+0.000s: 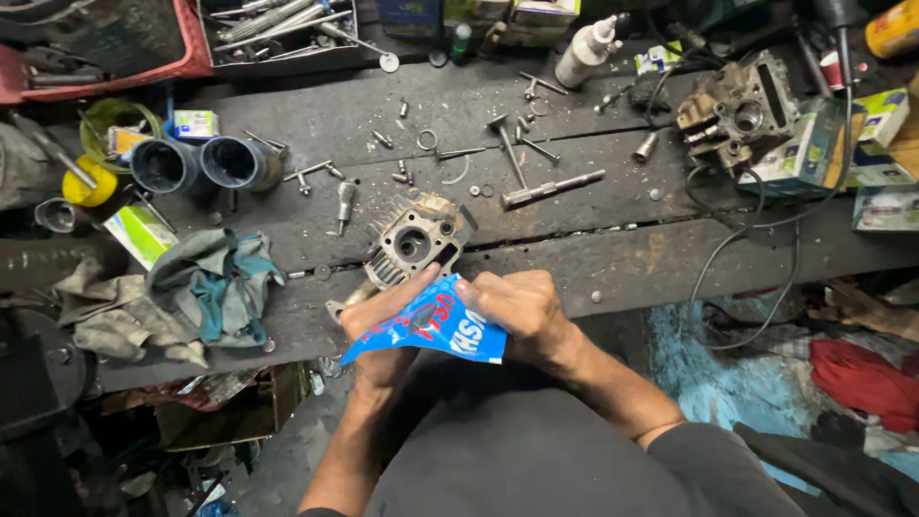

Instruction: The person cleans and assembles a small engine cylinder head using a cloth, a brush, and a screwdriver. They wipe the exterior, apply a substance from a bottle, scrub the interior, and tighten screws.

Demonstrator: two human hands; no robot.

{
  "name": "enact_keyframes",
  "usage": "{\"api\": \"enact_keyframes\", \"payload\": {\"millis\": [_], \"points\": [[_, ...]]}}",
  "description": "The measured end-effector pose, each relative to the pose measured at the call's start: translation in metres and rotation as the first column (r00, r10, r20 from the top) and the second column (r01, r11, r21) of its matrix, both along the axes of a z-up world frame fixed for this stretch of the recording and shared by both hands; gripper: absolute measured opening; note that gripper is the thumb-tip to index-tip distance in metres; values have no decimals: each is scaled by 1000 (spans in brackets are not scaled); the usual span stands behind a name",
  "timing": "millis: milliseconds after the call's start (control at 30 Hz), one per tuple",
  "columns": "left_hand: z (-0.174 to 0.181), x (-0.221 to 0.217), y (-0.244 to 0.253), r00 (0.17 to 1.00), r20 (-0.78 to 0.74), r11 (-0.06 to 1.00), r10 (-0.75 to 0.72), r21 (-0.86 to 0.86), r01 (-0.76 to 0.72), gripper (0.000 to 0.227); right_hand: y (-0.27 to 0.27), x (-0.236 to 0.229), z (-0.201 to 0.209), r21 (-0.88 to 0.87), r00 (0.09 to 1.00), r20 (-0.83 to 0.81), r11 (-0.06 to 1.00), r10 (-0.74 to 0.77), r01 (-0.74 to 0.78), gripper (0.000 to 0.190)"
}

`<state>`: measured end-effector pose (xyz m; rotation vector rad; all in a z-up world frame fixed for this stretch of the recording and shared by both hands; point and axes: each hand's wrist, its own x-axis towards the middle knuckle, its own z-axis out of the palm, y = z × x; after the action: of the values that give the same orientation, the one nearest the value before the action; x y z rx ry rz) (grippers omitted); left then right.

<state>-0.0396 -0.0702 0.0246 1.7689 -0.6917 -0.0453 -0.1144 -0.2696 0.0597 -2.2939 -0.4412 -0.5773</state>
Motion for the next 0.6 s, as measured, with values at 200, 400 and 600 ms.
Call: {"api": "enact_keyframes", "payload": {"millis": [200, 400, 600], "points": [[0, 0, 1, 1000, 27, 1000, -4, -21, 4, 38, 9, -8, -2, 9, 1000, -5, 1000, 14, -14, 43], [-7, 22, 19, 990, -56, 990, -132, -56, 129, 38, 16, 1, 12, 161, 984, -84, 977, 155, -140, 60], [-44, 11, 31, 888, -382, 965, -255, -166, 205, 28, -20, 13, 20, 133, 919, -264, 955, 293, -266, 71]]}}
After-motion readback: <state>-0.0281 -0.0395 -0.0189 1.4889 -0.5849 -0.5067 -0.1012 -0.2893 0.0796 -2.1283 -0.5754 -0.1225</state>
